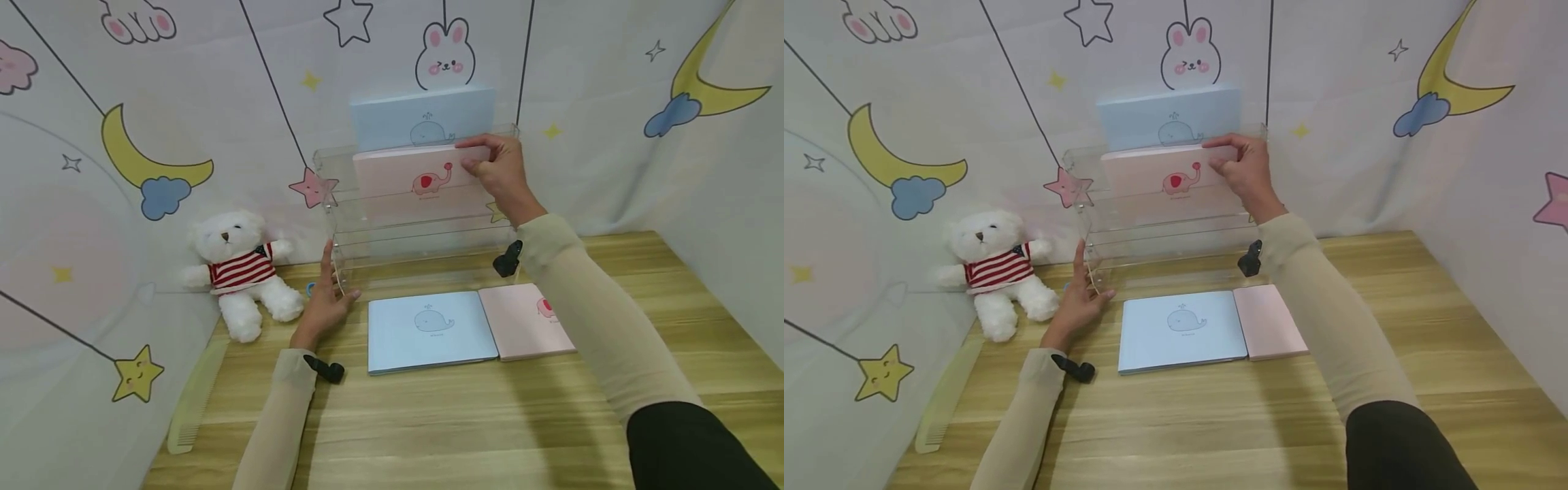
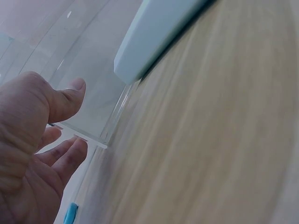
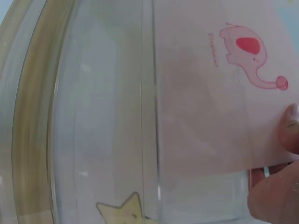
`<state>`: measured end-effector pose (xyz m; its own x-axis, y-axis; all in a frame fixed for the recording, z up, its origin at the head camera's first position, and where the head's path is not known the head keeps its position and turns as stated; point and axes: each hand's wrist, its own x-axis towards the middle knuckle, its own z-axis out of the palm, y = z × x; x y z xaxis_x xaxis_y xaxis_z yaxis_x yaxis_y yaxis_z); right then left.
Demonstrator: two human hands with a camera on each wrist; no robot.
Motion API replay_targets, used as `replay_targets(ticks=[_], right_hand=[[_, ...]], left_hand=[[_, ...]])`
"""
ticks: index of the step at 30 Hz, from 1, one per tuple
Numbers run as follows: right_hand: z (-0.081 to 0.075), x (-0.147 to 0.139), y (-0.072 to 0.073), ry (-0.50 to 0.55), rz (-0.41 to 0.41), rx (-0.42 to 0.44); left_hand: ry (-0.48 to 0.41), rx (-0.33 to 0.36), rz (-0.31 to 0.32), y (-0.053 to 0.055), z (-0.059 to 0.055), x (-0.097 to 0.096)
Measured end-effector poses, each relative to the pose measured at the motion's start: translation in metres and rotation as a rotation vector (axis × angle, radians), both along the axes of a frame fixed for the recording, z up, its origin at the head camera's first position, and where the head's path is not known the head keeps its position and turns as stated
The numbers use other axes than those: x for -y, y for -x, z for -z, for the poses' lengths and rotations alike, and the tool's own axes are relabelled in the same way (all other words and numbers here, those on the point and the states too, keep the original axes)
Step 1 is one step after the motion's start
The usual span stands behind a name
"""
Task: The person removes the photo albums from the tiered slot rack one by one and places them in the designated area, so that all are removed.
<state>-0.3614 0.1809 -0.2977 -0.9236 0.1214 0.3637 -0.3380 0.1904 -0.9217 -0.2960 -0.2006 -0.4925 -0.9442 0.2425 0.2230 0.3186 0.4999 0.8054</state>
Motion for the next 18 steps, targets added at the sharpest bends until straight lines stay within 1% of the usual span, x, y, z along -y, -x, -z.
replay_targets(ticks=[9,18], right_hand=[[-0.001,0.01,-0.002,0.057,0.069,0.054],[0.002,0.012,-0.001,0.076,0.058,0.004]], left_hand=[[0.01,-0.01,0.006,0.001,0.0,0.001],[-0.01,0.011,0.007,-0.001,-0.002,0.0]])
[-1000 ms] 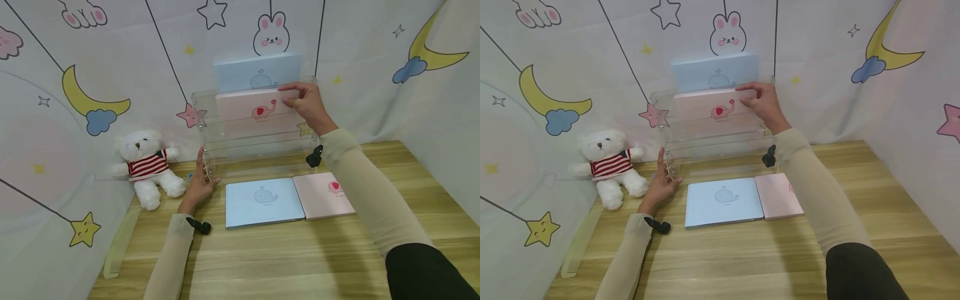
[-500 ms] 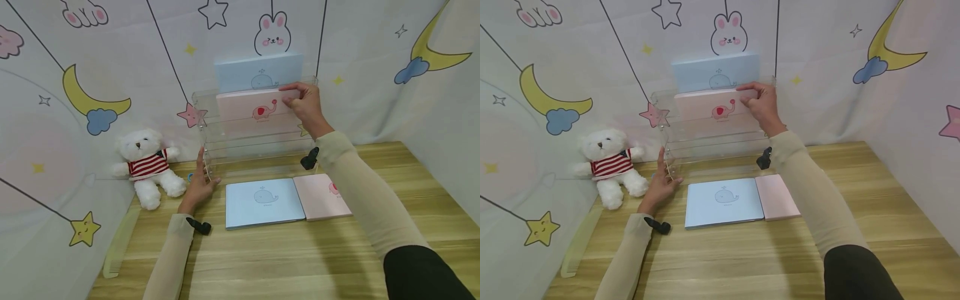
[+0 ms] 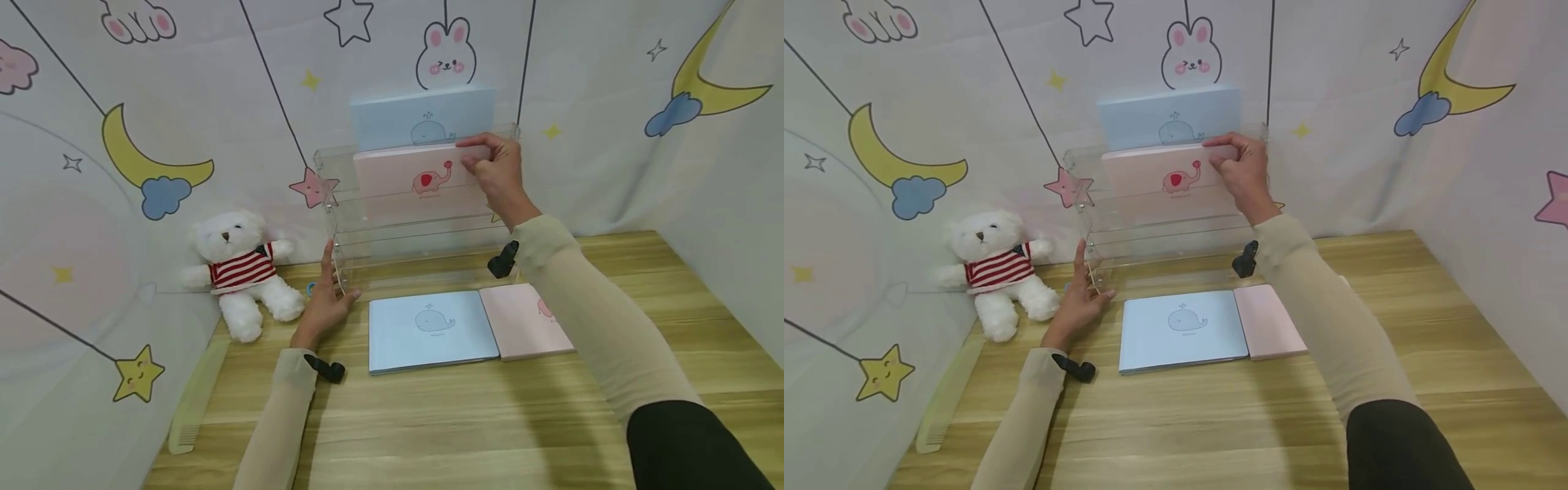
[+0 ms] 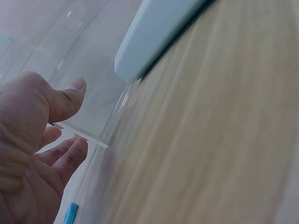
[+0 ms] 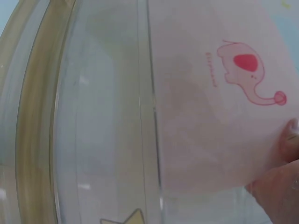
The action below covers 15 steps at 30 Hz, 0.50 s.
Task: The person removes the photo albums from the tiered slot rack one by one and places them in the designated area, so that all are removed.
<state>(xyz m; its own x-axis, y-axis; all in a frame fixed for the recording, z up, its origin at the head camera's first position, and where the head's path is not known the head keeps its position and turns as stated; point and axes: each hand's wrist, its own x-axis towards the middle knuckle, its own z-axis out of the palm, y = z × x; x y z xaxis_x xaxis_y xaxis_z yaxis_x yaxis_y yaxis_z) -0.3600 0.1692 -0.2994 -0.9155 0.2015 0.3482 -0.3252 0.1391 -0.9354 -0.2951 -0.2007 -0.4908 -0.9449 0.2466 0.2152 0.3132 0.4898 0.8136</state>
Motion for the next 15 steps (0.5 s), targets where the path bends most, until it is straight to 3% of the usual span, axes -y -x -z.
replay_targets(ticks=[6,15], right_hand=[[-0.005,-0.002,0.0,0.005,-0.009,0.013],[-0.026,-0.004,-0.002,0.058,-0.018,-0.01]], left_hand=[[0.005,-0.003,-0.001,0.0,-0.001,-0.001],[-0.005,-0.002,-0.004,-0.002,-0.002,-0.001]])
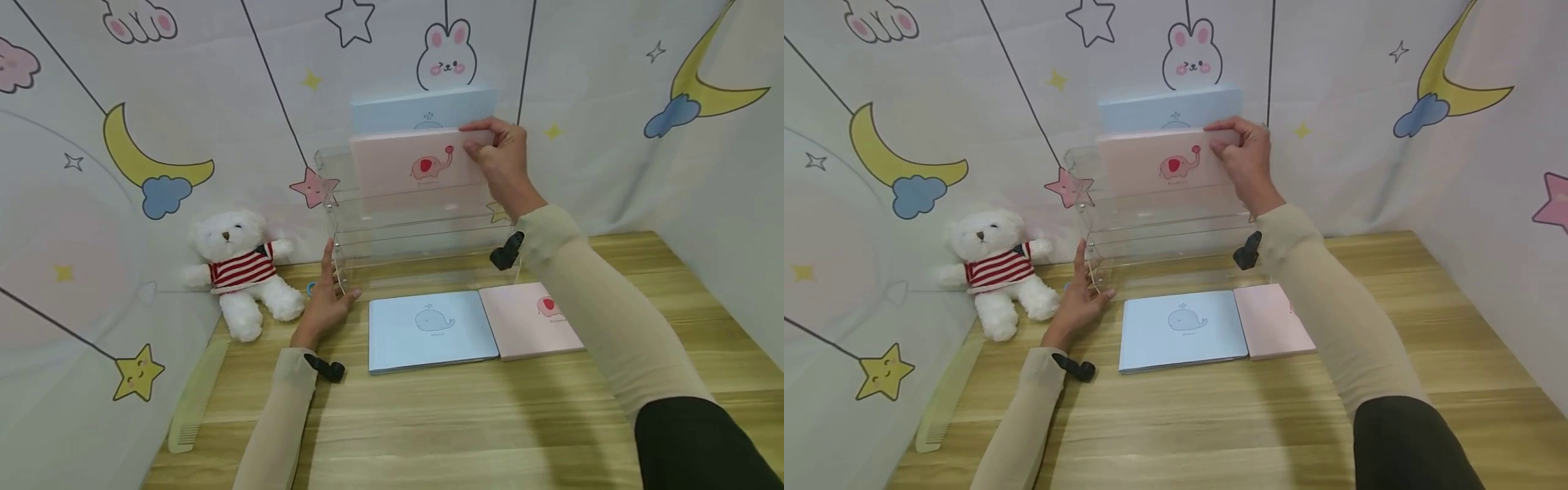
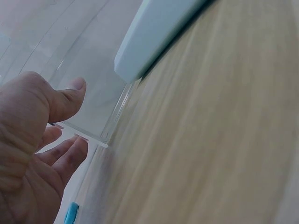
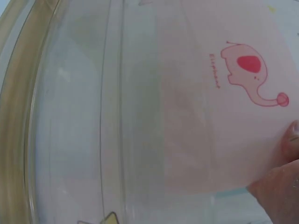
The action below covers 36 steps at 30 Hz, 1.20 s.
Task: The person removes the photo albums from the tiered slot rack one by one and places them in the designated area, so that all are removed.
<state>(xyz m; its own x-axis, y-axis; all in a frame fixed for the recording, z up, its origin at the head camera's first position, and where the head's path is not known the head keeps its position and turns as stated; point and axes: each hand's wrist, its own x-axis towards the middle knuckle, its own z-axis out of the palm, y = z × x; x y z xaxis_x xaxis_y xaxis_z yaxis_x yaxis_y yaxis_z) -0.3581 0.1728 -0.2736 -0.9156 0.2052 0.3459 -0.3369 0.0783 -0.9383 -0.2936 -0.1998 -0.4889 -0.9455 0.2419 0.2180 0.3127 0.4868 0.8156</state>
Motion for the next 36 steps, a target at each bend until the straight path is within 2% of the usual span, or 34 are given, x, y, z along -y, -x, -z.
replay_targets(ticks=[9,18,22,28,36], right_hand=[[-0.021,-0.003,-0.004,0.049,-0.019,-0.021],[-0.037,-0.003,-0.014,0.11,-0.03,-0.066],[-0.039,-0.003,-0.019,0.124,-0.028,-0.059],[-0.038,-0.004,-0.031,0.152,-0.031,0.016],[-0.032,-0.008,-0.049,0.164,-0.045,0.065]], left_hand=[[0.007,-0.001,0.0,-0.001,0.0,0.001],[0.01,0.01,0.002,-0.001,-0.001,0.0],[0.005,0.008,0.005,-0.001,0.0,0.0],[0.007,0.005,0.0,0.0,0.0,0.0],[0.011,0.007,-0.002,0.0,0.0,0.0]])
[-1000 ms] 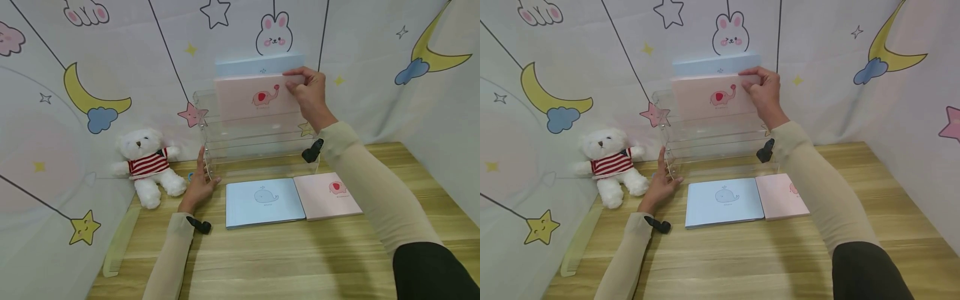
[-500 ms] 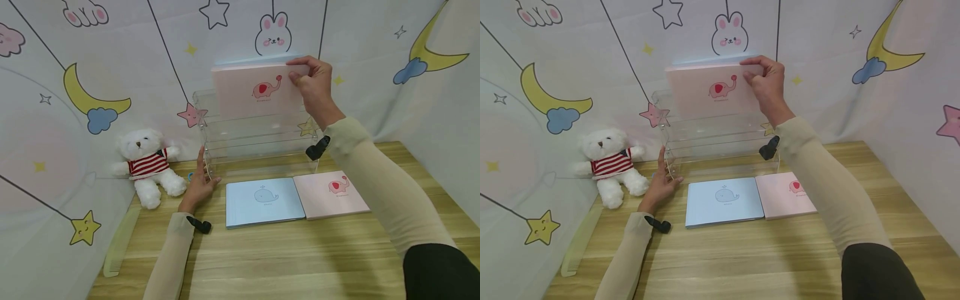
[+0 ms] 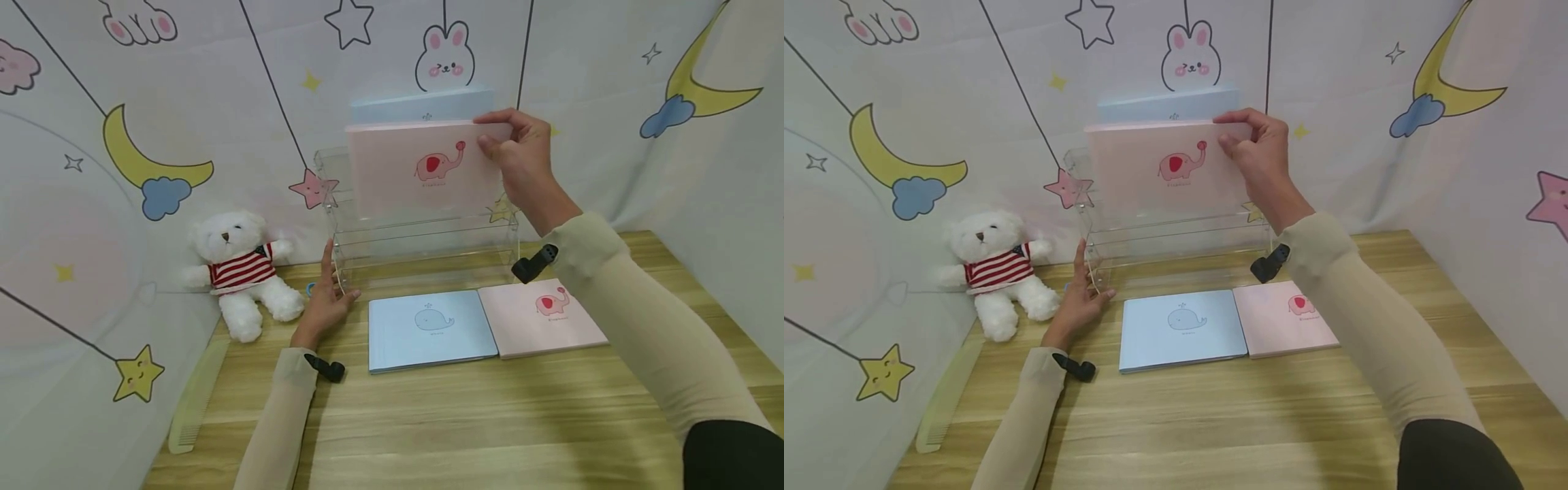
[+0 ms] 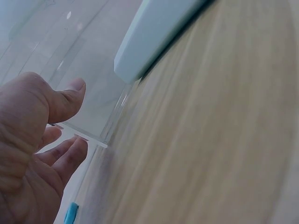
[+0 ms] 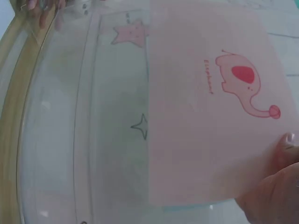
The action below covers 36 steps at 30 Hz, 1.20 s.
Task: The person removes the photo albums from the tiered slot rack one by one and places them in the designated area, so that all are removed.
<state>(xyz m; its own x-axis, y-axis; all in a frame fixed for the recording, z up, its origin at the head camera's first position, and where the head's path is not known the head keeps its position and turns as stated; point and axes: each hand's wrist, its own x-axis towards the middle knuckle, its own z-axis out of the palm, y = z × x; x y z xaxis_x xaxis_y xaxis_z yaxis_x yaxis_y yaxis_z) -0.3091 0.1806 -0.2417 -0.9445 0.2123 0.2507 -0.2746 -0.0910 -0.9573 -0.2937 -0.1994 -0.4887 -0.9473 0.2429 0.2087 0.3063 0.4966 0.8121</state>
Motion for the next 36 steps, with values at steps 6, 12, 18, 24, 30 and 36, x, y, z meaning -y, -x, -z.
replay_targets(ticks=[6,12,18,24,30,36], right_hand=[[0.008,-0.003,-0.019,0.034,-0.045,0.016],[0.015,-0.004,-0.039,0.037,-0.069,0.031],[0.025,-0.007,-0.06,0.038,-0.083,0.063],[0.041,-0.012,-0.083,-0.001,-0.101,0.112],[0.053,-0.013,-0.101,0.004,-0.153,0.136],[0.065,-0.013,-0.115,0.049,-0.191,0.111]], left_hand=[[-0.013,0.008,0.003,0.0,0.001,0.0],[-0.03,0.009,0.013,0.001,0.001,0.002],[-0.022,0.001,0.015,0.0,-0.002,0.0],[-0.007,-0.01,0.011,0.001,-0.002,0.0],[-0.004,-0.019,0.013,0.002,-0.001,0.001],[-0.027,0.008,0.027,0.003,0.001,0.001]])
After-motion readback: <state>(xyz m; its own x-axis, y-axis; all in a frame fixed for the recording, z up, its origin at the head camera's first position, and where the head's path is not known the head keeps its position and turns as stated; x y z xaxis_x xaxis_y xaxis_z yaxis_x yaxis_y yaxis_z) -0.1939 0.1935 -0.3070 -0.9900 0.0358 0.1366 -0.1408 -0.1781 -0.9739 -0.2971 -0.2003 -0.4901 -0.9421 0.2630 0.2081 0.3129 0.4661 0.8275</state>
